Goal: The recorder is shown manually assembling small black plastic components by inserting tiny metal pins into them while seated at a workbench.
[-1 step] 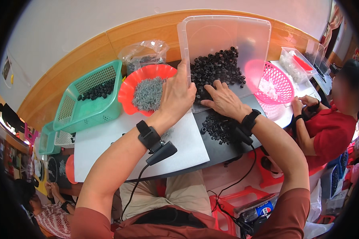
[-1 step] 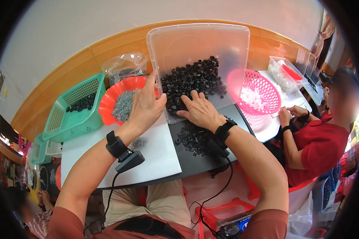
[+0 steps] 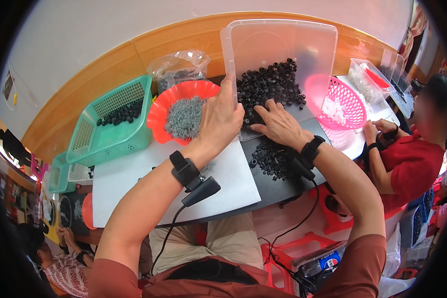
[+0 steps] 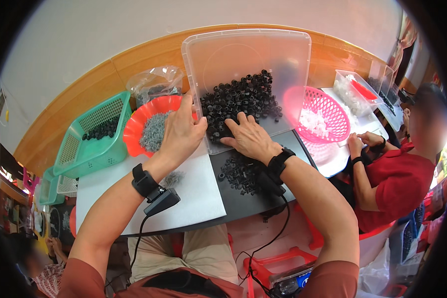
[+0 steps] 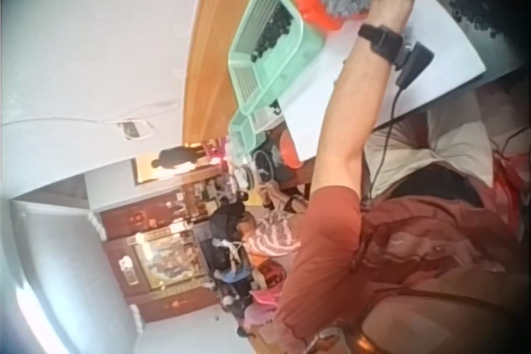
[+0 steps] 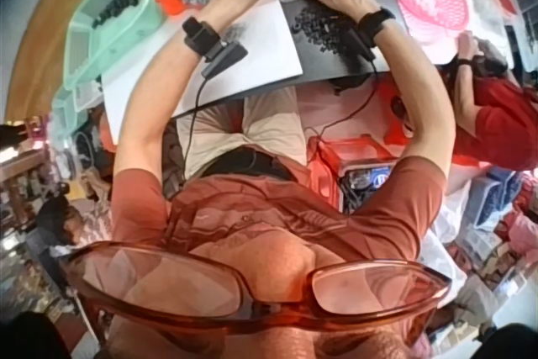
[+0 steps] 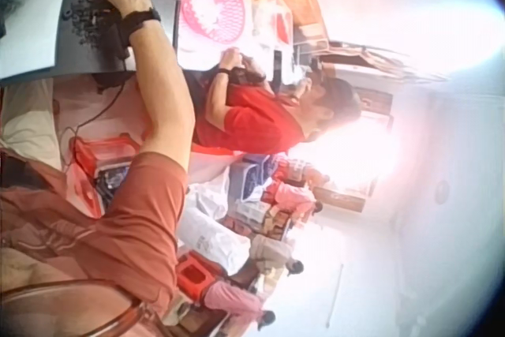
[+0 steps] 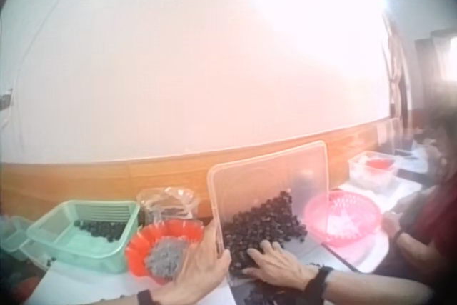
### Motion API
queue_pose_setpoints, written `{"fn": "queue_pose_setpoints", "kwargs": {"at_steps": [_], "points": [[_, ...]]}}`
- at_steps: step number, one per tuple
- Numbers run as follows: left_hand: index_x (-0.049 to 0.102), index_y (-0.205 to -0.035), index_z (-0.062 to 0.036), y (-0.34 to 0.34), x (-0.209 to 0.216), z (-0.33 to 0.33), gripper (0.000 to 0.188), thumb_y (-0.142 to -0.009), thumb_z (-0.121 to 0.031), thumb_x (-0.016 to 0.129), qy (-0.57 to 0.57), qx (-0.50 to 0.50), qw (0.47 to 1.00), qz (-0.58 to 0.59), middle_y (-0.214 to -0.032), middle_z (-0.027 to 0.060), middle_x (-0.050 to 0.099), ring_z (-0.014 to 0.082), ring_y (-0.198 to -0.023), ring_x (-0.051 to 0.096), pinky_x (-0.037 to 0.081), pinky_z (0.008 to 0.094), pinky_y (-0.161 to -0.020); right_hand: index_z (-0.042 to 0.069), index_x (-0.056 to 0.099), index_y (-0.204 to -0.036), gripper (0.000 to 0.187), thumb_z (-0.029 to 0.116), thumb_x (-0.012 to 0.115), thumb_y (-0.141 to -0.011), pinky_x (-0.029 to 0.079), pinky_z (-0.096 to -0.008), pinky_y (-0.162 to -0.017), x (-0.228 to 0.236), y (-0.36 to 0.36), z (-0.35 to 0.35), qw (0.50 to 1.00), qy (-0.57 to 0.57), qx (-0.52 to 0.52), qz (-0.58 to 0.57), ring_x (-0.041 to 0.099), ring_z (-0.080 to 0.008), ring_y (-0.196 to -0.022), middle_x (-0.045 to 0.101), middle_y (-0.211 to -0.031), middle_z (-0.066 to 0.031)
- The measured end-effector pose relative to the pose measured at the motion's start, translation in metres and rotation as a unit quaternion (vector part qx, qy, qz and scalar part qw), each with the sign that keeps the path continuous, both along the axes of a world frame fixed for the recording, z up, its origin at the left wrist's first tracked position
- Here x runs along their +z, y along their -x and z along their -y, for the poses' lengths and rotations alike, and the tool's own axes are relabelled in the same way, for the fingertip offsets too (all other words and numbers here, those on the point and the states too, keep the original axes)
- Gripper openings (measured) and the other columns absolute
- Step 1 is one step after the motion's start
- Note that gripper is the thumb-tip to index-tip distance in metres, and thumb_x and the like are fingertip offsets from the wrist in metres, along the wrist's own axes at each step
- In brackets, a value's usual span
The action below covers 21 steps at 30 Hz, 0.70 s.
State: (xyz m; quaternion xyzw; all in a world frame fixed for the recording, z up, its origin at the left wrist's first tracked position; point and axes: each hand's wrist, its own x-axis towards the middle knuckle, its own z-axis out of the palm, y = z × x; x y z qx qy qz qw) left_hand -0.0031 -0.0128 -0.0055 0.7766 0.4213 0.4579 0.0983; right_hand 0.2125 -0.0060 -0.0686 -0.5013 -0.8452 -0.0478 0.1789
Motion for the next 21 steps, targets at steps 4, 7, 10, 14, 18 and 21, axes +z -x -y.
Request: {"fn": "queue_pose_setpoints", "kwargs": {"at_steps": [4,7,10,14,18,21], "points": [[0.039,-0.152,-0.0026,-0.001,0.004,0.004,0.072,-0.084,-0.006,0.064,0.055,-0.001,0.998,0.007,-0.082,0.0199,0.064,0.0314,-0.062,0.067,0.053,0.0436,-0.062,0.008,0.058,-0.124,0.048,0.043,0.069,-0.094,0.053,-0.0495,-0.087,-0.002,-0.006,-0.007,1.0,0.001,0.011,-0.021,0.061,-0.043,-0.099,0.055,-0.113,-0.0232],[0.04,-0.151,-0.0027,0.0,0.005,0.004,0.071,-0.084,-0.007,0.064,0.046,0.005,0.999,0.007,-0.084,0.0186,0.064,0.0295,-0.061,0.067,0.053,0.0427,-0.062,0.009,0.059,-0.124,0.046,0.042,0.07,-0.093,0.054,-0.0488,-0.087,0.003,-0.009,-0.014,0.999,0.02,0.031,-0.005,0.063,-0.0422,-0.097,0.055,-0.113,-0.0231],[0.037,-0.15,0.0028,-0.002,0.012,0.008,0.069,-0.086,-0.004,0.061,0.067,-0.011,0.998,0.012,-0.078,0.0238,0.068,0.044,-0.073,0.07,0.055,0.0537,-0.069,0.009,0.06,-0.121,0.041,0.038,0.07,-0.093,0.054,-0.0477,-0.087,0.003,-0.013,-0.018,0.998,0.026,0.05,-0.018,0.065,-0.0421,-0.095,0.055,-0.112,-0.0235],[0.038,-0.149,0.0028,0.0,0.01,0.007,0.069,-0.085,-0.005,0.062,0.068,-0.007,0.998,0.011,-0.078,0.023,0.068,0.0435,-0.073,0.07,0.055,0.0532,-0.069,0.007,0.062,-0.115,0.035,0.032,0.069,-0.092,0.055,-0.0474,-0.084,0.003,-0.012,-0.023,0.997,0.015,0.068,-0.035,0.066,-0.0425,-0.09,0.056,-0.108,-0.0242],[0.04,-0.148,0.0024,0.0,0.008,0.006,0.067,-0.085,-0.006,0.062,0.052,-0.009,0.998,0.017,-0.079,0.0224,0.068,0.0429,-0.073,0.07,0.055,0.0529,-0.07,0.005,0.062,-0.112,0.03,0.027,0.068,-0.092,0.057,-0.0477,-0.079,0.007,-0.012,-0.022,0.997,0.01,0.074,-0.032,0.067,-0.0431,-0.083,0.057,-0.103,-0.024],[0.04,-0.148,0.002,0.0,0.007,0.006,0.066,-0.085,-0.006,0.062,0.05,-0.007,0.999,0.018,-0.079,0.0221,0.068,0.0425,-0.073,0.07,0.055,0.0527,-0.071,0.006,0.061,-0.109,0.025,0.024,0.066,-0.093,0.057,-0.048,-0.077,0.004,-0.013,-0.024,0.998,0.026,0.057,-0.012,0.067,-0.043,-0.081,0.058,-0.103,-0.0231]]}}
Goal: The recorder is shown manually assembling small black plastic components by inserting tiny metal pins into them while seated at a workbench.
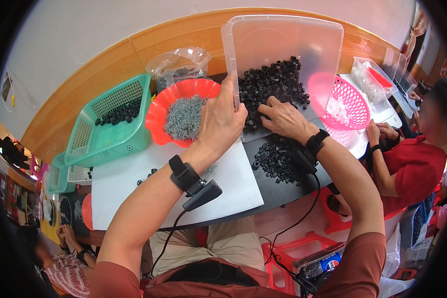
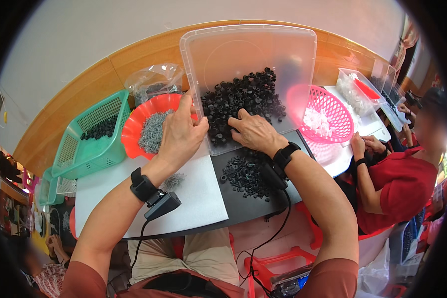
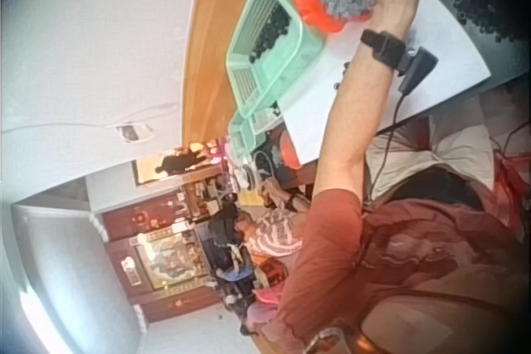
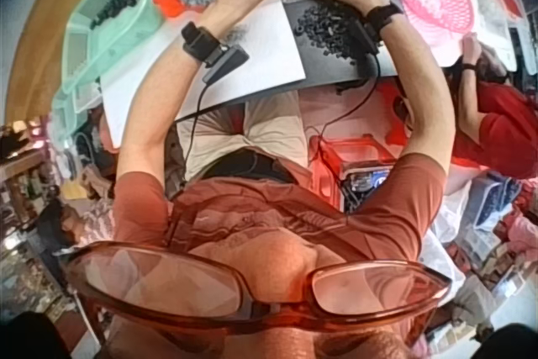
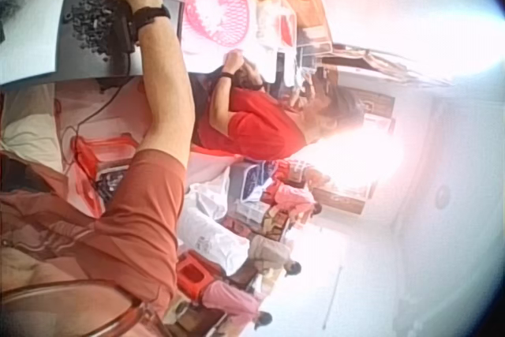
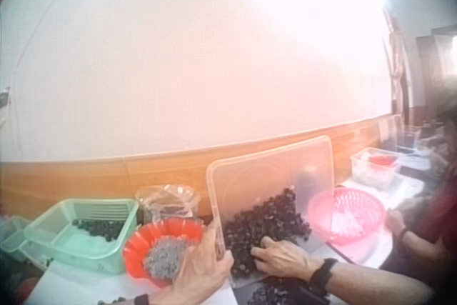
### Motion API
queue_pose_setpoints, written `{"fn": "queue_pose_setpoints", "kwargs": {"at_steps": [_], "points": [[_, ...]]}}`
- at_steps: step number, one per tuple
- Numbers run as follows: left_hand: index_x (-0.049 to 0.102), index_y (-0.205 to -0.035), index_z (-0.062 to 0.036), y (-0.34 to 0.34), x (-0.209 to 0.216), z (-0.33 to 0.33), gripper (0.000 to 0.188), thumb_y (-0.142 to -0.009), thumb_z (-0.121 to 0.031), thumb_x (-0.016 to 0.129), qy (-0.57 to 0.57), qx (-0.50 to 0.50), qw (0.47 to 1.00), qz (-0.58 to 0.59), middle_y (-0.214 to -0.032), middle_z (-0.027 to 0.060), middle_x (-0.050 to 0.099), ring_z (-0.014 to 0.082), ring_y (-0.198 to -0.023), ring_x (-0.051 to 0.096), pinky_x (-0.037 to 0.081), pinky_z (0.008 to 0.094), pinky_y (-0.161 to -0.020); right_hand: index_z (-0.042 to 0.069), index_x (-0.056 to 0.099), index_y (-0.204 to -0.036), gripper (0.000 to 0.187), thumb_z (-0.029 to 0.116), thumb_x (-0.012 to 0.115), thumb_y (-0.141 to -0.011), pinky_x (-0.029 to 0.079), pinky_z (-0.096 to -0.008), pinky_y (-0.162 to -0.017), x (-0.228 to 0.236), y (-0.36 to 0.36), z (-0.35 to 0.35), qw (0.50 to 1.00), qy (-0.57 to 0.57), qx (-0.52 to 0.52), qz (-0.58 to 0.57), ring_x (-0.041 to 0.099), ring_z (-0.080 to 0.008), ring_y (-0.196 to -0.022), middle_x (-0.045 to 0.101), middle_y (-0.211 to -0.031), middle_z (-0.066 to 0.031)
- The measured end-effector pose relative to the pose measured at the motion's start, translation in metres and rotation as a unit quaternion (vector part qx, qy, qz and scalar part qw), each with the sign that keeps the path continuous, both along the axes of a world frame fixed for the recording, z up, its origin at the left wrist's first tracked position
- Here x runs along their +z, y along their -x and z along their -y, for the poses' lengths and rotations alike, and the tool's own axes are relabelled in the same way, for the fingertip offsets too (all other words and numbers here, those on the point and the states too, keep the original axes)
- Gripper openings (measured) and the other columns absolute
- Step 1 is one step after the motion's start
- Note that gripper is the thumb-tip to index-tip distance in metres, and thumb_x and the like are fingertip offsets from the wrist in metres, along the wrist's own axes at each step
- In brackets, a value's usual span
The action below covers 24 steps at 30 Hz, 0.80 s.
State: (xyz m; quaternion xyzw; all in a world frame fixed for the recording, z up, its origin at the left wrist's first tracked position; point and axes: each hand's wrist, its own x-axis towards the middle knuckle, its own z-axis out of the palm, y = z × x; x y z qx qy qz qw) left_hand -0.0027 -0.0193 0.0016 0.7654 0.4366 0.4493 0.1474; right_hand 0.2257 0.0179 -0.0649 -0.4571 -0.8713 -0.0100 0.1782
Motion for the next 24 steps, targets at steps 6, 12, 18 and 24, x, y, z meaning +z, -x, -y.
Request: {"fn": "queue_pose_setpoints", "kwargs": {"at_steps": [6,12,18,24], "points": [[0.042,-0.153,-0.0047,0.001,-0.003,-0.001,0.072,-0.084,-0.009,0.066,0.001,0.014,1.0,0.001,-0.091,0.0194,0.067,0.0295,-0.067,0.069,0.056,0.0421,-0.068,0.004,0.058,-0.106,0.02,0.021,0.063,-0.097,0.056,-0.0501,-0.077,-0.004,0.0,-0.002,0.999,-0.04,-0.008,0.03,0.068,-0.0425,-0.083,0.061,-0.096,-0.0205],[0.042,-0.147,0.0003,0.0,-0.002,0.0,0.064,-0.086,-0.007,0.063,0.001,0.003,1.0,0.004,-0.085,0.0239,0.069,0.0437,-0.079,0.07,0.055,0.0531,-0.073,0.004,0.06,-0.107,0.02,0.022,0.062,-0.098,0.056,-0.0512,-0.079,-0.012,-0.006,-0.008,0.999,-0.034,-0.033,0.022,0.067,-0.043,-0.085,0.064,-0.095,-0.0209],[0.042,-0.146,0.0018,0.001,-0.002,0.0,0.064,-0.087,-0.008,0.065,0.003,0.007,1.0,-0.009,-0.089,0.0251,0.07,0.0435,-0.081,0.07,0.055,0.0522,-0.074,0.005,0.065,-0.11,0.022,0.022,0.065,-0.097,0.054,-0.051,-0.08,-0.015,-0.015,-0.01,0.998,-0.028,-0.047,-0.033,0.066,-0.0427,-0.088,0.066,-0.095,-0.0206],[0.045,-0.143,0.0065,0.004,-0.007,-0.004,0.062,-0.087,-0.009,0.067,-0.003,-0.01,1.0,0.014,-0.088,0.026,0.069,0.0432,-0.079,0.07,0.055,0.0521,-0.074,0.004,0.064,-0.111,0.025,0.025,0.063,-0.098,0.052,-0.0539,-0.086,-0.011,-0.023,-0.011,0.995,-0.022,-0.07,-0.066,0.065,-0.0468,-0.093,0.067,-0.101,-0.0238]]}}
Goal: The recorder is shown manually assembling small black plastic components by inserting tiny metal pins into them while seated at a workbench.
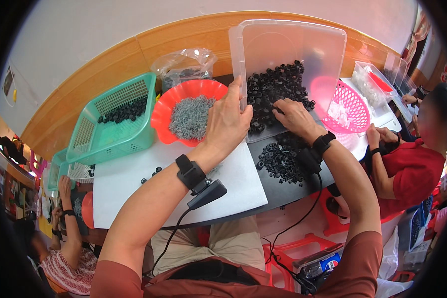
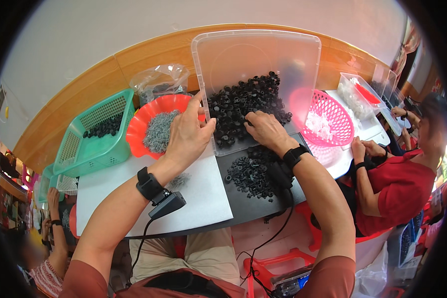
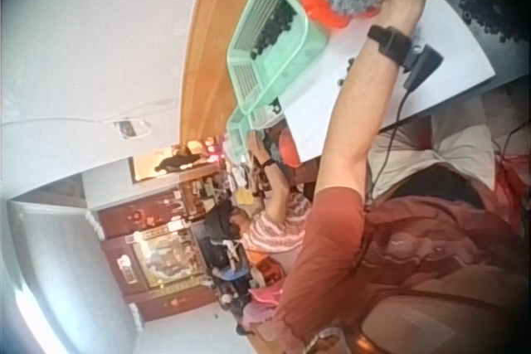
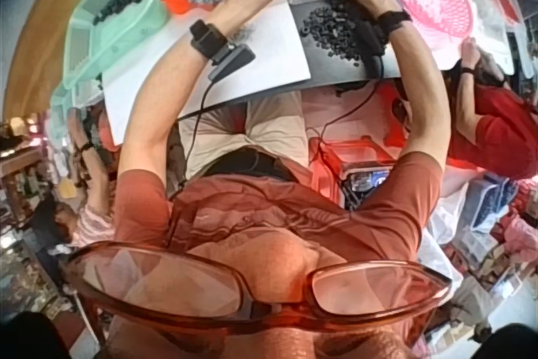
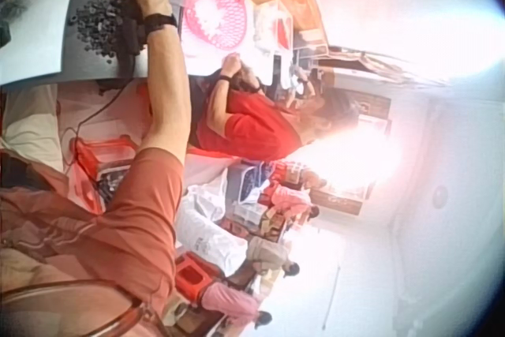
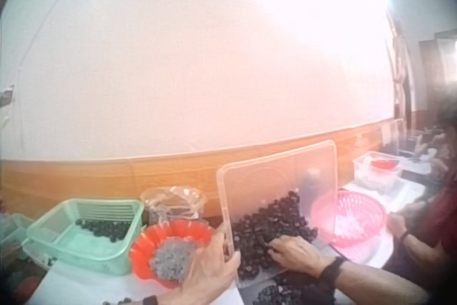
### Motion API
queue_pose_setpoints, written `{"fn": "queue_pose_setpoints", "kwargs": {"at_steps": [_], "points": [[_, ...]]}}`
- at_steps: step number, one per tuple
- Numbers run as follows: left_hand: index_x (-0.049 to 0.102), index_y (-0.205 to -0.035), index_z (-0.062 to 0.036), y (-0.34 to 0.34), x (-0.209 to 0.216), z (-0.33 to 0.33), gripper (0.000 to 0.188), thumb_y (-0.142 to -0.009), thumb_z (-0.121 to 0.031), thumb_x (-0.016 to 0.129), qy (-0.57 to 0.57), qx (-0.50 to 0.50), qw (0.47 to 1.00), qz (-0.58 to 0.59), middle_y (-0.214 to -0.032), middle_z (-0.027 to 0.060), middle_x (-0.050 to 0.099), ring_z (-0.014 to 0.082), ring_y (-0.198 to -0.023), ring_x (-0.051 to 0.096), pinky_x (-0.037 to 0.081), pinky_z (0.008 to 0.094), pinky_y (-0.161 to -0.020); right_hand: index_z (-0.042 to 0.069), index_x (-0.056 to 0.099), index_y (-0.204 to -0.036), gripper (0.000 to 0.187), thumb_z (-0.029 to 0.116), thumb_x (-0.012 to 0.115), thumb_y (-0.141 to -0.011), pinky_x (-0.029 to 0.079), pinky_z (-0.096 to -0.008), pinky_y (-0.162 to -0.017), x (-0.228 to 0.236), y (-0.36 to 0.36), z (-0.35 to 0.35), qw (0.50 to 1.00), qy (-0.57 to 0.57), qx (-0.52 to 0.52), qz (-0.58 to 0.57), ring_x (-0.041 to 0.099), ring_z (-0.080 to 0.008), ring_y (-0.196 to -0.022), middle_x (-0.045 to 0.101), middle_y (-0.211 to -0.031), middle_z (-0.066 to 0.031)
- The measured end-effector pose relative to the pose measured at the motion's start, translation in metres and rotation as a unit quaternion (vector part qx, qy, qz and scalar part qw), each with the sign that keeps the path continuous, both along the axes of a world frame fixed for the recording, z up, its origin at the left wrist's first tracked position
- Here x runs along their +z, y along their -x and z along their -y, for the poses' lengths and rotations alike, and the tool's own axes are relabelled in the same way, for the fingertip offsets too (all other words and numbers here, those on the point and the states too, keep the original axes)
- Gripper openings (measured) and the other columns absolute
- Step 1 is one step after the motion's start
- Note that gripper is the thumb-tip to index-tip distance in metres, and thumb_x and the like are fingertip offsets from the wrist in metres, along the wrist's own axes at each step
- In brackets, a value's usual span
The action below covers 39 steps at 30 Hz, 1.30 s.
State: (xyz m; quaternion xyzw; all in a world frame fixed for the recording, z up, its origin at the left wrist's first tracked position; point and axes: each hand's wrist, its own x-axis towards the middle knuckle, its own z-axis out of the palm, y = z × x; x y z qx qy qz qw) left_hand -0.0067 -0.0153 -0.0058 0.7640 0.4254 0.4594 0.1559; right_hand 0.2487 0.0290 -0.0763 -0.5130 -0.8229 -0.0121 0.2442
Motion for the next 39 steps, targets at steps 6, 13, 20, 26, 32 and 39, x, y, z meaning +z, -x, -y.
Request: {"fn": "queue_pose_setpoints", "kwargs": {"at_steps": [6,13,20,26,32,39], "points": [[0.047,-0.141,0.0083,0.002,-0.001,-0.001,0.062,-0.086,-0.013,0.069,0.044,-0.001,0.999,0.003,-0.092,0.0283,0.07,0.0434,-0.081,0.07,0.055,0.0517,-0.079,0.001,0.068,-0.11,0.028,0.026,0.064,-0.097,0.052,-0.0521,-0.088,0.011,-0.001,0.002,0.999,0.022,-0.019,-0.037,0.066,-0.0449,-0.098,0.07,-0.103,-0.0255],[0.052,-0.138,0.0078,0.01,-0.005,0.003,0.059,-0.085,-0.012,0.069,0.028,-0.004,1.0,0.008,-0.103,0.0287,0.07,0.0411,-0.092,0.071,0.054,0.0496,-0.086,-0.001,0.07,-0.107,0.031,0.026,0.067,-0.093,0.053,-0.0493,-0.08,0.025,0.008,0.007,0.988,0.069,-0.086,-0.109,0.068,-0.0438,-0.086,0.069,-0.085,-0.0265],[0.055,-0.138,0.0049,0.026,0.0,0.023,0.056,-0.087,-0.013,0.072,0.048,-0.025,0.998,-0.011,-0.123,0.0244,0.068,0.0276,-0.08,0.073,0.056,0.0382,-0.078,-0.002,0.073,-0.098,0.03,0.027,0.07,-0.092,0.051,-0.0409,-0.067,0.024,0.002,0.006,0.971,0.041,-0.103,-0.211,0.067,-0.0295,-0.068,0.068,-0.073,-0.0191],[0.061,-0.133,0.0029,0.06,0.007,0.055,0.046,-0.089,-0.007,0.072,0.067,-0.071,0.995,0.018,-0.127,0.0206,0.065,0.0208,-0.083,0.073,0.058,0.0318,-0.076,0.001,0.072,-0.105,0.028,0.028,0.069,-0.098,0.034,-0.0228,-0.039,0.037,0.004,0.033,0.895,0.172,-0.102,-0.399,0.049,-0.0051,-0.046,0.056,-0.065,0.0023],[0.064,-0.129,0.0009,0.15,0.004,0.101,0.043,-0.088,0.001,0.073,-0.001,-0.006,1.0,0.016,-0.13,0.017,0.064,0.0171,-0.087,0.072,0.059,0.0278,-0.077,0.0,0.07,-0.096,0.022,0.022,0.069,-0.097,0.032,-0.0219,-0.039,0.087,0.064,0.116,0.873,0.234,-0.064,-0.423,0.048,-0.0036,-0.048,0.053,-0.064,0.0039],[0.064,-0.131,0.0004,0.24,-0.042,0.152,0.051,-0.084,-0.01,0.081,0.019,0.112,0.991,-0.075,-0.135,0.0185,0.063,0.0262,-0.104,0.069,0.057,0.0354,-0.09,-0.002,0.071,-0.1,0.016,0.014,0.071,-0.096,0.034,-0.0209,-0.044,0.081,0.172,0.169,0.844,0.335,0.031,-0.418,0.047,-0.0006,-0.053,0.06,-0.07,0.0039]]}}
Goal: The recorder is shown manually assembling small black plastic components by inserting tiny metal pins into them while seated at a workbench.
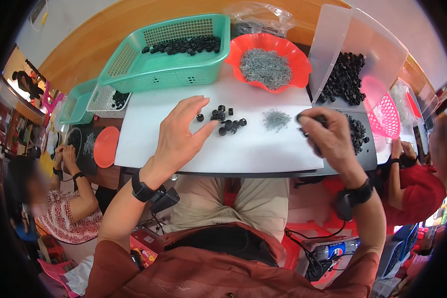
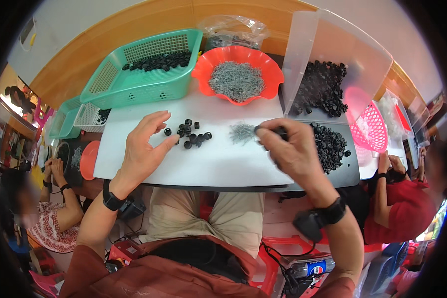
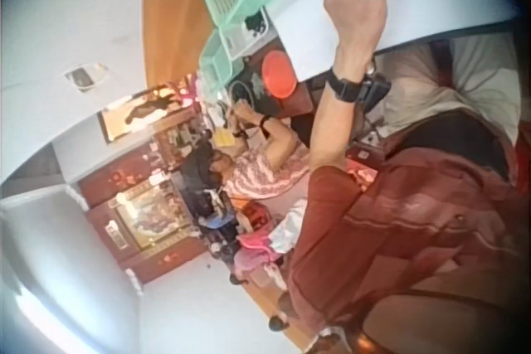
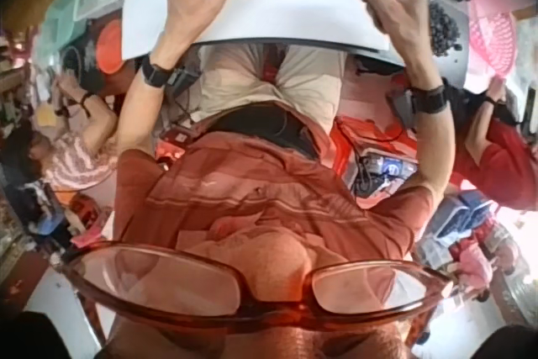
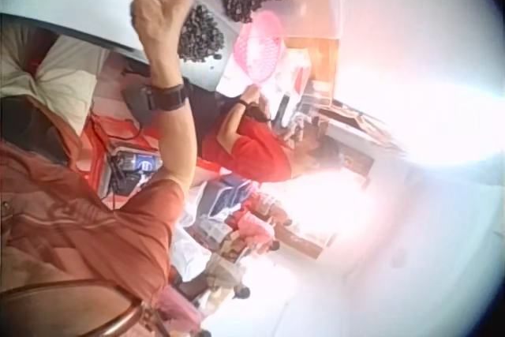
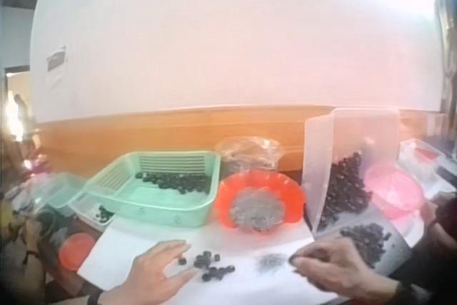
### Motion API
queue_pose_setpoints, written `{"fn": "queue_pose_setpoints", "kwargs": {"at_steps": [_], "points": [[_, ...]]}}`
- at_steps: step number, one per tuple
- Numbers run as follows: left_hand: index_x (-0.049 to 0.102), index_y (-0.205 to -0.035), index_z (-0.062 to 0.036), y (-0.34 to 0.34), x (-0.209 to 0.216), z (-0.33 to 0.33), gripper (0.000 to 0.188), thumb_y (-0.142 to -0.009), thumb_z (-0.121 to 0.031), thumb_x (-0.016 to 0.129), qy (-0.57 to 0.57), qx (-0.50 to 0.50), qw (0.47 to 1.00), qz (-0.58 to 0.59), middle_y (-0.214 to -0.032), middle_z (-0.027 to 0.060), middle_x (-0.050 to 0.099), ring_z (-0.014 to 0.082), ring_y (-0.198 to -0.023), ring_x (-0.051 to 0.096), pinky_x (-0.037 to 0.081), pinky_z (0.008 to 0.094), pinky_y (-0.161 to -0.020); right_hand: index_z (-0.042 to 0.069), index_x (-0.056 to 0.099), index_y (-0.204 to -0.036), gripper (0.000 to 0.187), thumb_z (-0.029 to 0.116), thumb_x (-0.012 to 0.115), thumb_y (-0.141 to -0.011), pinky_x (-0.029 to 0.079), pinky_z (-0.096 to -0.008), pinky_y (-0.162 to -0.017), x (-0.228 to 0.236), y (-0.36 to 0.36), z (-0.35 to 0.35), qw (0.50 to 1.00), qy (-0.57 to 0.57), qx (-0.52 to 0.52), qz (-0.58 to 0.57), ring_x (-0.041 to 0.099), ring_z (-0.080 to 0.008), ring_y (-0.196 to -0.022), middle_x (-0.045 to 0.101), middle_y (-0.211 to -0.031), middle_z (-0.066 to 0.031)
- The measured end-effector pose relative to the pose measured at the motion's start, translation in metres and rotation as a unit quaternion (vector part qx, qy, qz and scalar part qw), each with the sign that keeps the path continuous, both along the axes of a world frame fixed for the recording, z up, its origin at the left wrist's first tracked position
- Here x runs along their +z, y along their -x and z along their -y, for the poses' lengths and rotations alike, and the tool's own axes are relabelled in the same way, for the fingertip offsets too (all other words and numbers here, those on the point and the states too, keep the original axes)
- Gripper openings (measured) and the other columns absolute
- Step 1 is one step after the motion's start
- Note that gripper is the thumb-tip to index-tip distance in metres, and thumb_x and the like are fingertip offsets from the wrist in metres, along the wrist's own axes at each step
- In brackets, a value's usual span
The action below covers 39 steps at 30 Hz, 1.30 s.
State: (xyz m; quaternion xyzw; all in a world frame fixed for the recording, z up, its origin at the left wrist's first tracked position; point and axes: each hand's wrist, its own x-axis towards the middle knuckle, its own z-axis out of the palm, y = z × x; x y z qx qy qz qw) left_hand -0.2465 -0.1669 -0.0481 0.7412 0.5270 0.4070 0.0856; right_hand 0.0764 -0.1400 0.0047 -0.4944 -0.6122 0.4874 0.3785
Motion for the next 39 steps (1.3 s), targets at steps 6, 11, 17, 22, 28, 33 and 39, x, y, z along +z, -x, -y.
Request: {"fn": "queue_pose_setpoints", "kwargs": {"at_steps": [6,11,17,22,28,33,39], "points": [[0.045,-0.149,-0.0009,0.014,-0.005,0.017,0.097,-0.071,-0.033,0.092,0.057,0.011,0.996,-0.068,-0.145,0.0219,0.053,0.0382,-0.134,0.05,0.043,0.0448,-0.112,-0.004,0.071,-0.101,0.023,0.017,0.073,-0.092,0.047,-0.0316,-0.059,-0.017,0.083,-0.007,0.975,-0.14,0.108,0.133,0.055,-0.0143,-0.062,0.065,-0.072,-0.0108],[0.028,-0.158,-0.0006,0.009,-0.017,0.01,0.12,-0.065,-0.036,0.095,0.078,-0.016,0.996,-0.028,-0.143,0.0253,0.052,0.0408,-0.132,0.05,0.043,0.0463,-0.111,-0.003,0.067,-0.093,0.02,0.016,0.069,-0.088,0.052,-0.0482,-0.064,-0.033,0.131,-0.031,0.902,-0.339,0.184,0.194,0.065,-0.0413,-0.068,0.068,-0.083,-0.0225],[0.016,-0.162,-0.0017,0.007,-0.025,-0.004,0.133,-0.062,-0.036,0.097,0.119,-0.031,0.992,-0.02,-0.143,0.0269,0.051,0.0416,-0.133,0.05,0.042,0.0464,-0.112,-0.004,0.062,-0.096,0.02,0.01,0.066,-0.081,0.055,-0.0514,-0.066,-0.048,0.156,-0.043,0.824,-0.391,0.238,0.334,0.065,-0.0453,-0.069,0.065,-0.083,-0.0252],[0.017,-0.158,0.0063,0.006,-0.031,-0.007,0.13,-0.064,-0.037,0.095,0.05,-0.031,0.998,-0.012,-0.133,0.0251,0.057,0.0415,-0.125,0.053,0.043,0.0476,-0.11,-0.003,0.063,-0.1,0.023,0.011,0.065,-0.082,0.054,-0.0523,-0.067,-0.049,0.165,-0.048,0.824,-0.359,0.234,0.371,0.066,-0.0463,-0.071,0.065,-0.087,-0.0266],[0.016,-0.159,0.0057,0.005,-0.033,-0.01,0.13,-0.065,-0.038,0.095,0.078,-0.022,0.997,-0.017,-0.138,0.0252,0.056,0.0415,-0.129,0.051,0.041,0.047,-0.112,-0.002,0.067,-0.108,0.031,0.015,0.067,-0.082,0.054,-0.0536,-0.071,-0.044,0.164,-0.05,0.854,-0.33,0.226,0.333,0.066,-0.0457,-0.076,0.067,-0.091,-0.0242],[0.016,-0.158,0.0062,0.005,-0.035,-0.01,0.128,-0.067,-0.038,0.094,0.088,-0.019,0.996,-0.021,-0.139,0.0254,0.055,0.0413,-0.13,0.05,0.041,0.0468,-0.113,-0.003,0.068,-0.11,0.034,0.015,0.07,-0.081,0.053,-0.0517,-0.075,-0.038,0.163,-0.05,0.886,-0.282,0.217,0.298,0.066,-0.0451,-0.085,0.068,-0.094,-0.0239],[0.021,-0.156,0.0074,0.004,-0.037,-0.01,0.12,-0.071,-0.04,0.091,0.074,-0.011,0.996,-0.043,-0.138,0.0266,0.055,0.0418,-0.129,0.051,0.042,0.047,-0.111,-0.003,0.069,-0.113,0.036,0.012,0.07,-0.081,0.052,-0.051,-0.076,-0.037,0.156,-0.048,0.901,-0.283,0.226,0.239,0.067,-0.0451,-0.085,0.07,-0.097,-0.0253]]}}
